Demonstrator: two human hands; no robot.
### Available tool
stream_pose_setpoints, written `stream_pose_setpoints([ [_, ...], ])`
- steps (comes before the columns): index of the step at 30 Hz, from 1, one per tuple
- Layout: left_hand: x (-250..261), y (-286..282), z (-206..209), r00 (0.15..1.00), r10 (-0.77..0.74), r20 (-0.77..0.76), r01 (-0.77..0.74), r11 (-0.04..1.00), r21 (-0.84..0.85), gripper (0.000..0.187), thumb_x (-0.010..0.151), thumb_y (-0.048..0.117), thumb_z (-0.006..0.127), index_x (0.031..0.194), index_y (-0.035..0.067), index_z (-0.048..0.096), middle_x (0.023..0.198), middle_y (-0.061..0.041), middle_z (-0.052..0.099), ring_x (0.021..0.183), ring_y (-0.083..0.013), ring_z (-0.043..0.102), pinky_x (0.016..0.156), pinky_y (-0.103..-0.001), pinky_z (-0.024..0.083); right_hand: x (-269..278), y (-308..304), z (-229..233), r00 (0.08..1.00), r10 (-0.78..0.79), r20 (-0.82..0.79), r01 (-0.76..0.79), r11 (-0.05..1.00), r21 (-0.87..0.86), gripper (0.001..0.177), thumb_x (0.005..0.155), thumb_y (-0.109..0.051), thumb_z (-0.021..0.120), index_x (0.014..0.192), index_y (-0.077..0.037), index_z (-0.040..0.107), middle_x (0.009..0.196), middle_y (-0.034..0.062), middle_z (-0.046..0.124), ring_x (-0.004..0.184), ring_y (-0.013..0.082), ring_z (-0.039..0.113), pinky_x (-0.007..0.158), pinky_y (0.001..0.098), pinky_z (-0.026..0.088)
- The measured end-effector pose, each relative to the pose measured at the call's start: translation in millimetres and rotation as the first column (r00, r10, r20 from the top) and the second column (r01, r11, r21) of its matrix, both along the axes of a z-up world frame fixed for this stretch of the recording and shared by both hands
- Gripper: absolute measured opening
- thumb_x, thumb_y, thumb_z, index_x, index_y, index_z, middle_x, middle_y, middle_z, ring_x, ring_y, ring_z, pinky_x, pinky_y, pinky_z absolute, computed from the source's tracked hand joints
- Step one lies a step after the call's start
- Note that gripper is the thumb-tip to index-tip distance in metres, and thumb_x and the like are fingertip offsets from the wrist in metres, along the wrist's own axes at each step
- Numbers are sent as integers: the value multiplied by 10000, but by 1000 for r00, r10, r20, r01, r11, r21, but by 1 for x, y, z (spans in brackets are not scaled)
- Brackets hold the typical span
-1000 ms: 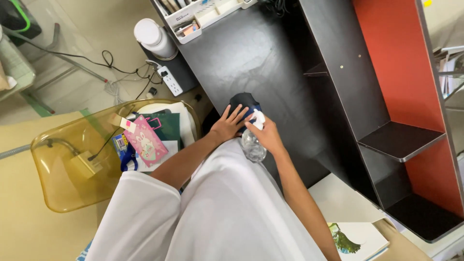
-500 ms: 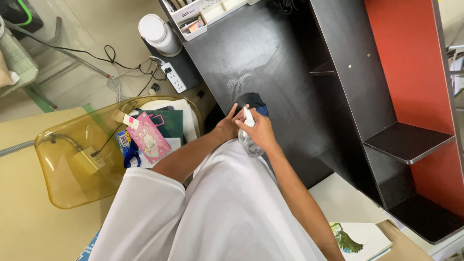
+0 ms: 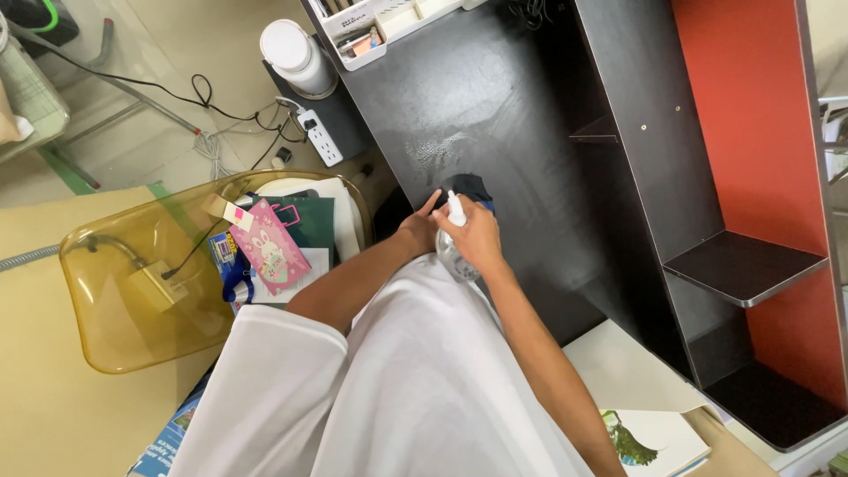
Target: Cleaning and organizing a desk and shelves using a spray bottle and a cloth.
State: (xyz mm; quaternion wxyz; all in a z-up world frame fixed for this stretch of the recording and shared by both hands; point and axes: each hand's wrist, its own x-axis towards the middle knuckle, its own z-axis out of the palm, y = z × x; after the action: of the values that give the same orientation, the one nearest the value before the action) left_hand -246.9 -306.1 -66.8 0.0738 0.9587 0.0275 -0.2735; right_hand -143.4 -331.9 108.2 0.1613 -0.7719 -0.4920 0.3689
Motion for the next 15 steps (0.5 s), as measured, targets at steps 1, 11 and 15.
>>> stream_pose_setpoints([
  [1, -1, 0, 2, 1000, -4, -1, 4, 1000, 15, 685, 1022, 523, 326, 1618, 196, 244, 1711, -24, 188, 1574, -316, 42, 1220, -656, -6, 2, 0, -3, 997, -61, -41, 62, 998, 26, 306, 899, -354, 791, 968, -60, 741, 885, 123, 758, 809, 279, 723, 727, 390, 538],
  [11, -4, 10, 23, 995, 96, 42, -89, 985, -145, 639, 1020, 416, 410, 1609, 196, 296, 1713, -54, 137, 1571, -326, -86, 1199, -648, -71, 28, 5, -18, 976, -214, -33, 216, 953, 212, 290, 949, -291, 792, 1013, -23, 706, 861, 128, 728, 753, 129, 665, 692, 336, 529],
  [15, -7, 6, 13, 979, 159, 124, -136, 975, -177, 641, 1025, 480, 376, 1596, 197, 312, 1704, -50, 131, 1578, -323, -95, 1210, -643, -58, 35, 17, -9, 942, -323, -95, 334, 933, 136, 295, 947, -300, 778, 1008, -21, 706, 812, 117, 737, 723, 134, 695, 683, 330, 541],
])
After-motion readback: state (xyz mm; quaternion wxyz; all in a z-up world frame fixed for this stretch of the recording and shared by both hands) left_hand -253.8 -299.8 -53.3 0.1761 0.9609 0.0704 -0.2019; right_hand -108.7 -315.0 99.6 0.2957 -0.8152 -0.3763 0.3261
